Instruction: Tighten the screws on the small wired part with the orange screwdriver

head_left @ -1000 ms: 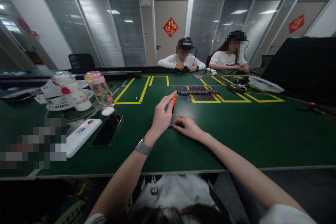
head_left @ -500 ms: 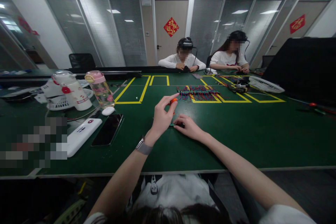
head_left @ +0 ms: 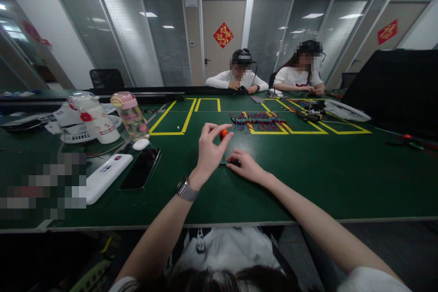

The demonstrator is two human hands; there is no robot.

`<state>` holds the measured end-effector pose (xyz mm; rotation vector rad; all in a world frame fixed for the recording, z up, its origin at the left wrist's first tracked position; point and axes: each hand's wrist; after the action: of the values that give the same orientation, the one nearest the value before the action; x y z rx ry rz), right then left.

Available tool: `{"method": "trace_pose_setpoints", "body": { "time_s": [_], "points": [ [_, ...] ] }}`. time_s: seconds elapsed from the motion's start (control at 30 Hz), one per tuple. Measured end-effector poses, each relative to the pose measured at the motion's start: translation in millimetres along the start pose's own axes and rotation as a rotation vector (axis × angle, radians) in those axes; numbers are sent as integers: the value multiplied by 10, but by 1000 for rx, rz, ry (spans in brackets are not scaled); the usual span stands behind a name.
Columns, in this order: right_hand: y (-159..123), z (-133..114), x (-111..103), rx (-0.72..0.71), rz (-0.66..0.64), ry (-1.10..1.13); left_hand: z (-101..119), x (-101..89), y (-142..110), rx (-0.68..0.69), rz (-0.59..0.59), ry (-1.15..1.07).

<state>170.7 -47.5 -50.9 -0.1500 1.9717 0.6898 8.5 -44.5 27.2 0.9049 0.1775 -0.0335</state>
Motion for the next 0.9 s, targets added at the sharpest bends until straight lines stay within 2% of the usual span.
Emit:
{"method": "trace_pose_setpoints", "body": {
  "time_s": [0.2, 0.4, 0.57, 0.77, 0.9],
  "points": [
    [-4, 3, 4, 3, 2, -1, -14, 16, -8, -56, -126, -210],
    [-1, -5, -6, -11, -2, 1, -78, 7, 6, -67, 6, -95],
    [1, -18, -14, -6, -4, 6, -94, 26, 8, -75, -97, -221],
    [0, -14, -4, 1, -2, -6, -69, 22, -9, -30, 0, -67],
    [0, -4, -2, -6, 1, -3, -80, 38, -12, -48, -77, -224]
  ]
}}
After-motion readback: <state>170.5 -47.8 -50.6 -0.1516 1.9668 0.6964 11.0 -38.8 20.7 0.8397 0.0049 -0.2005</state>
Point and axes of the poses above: each hand's wrist, its own y-axis towards the middle knuckle, its own x-axis out of the palm, z = x × y, and after that the axes turned 10 degrees about -y, right-handed
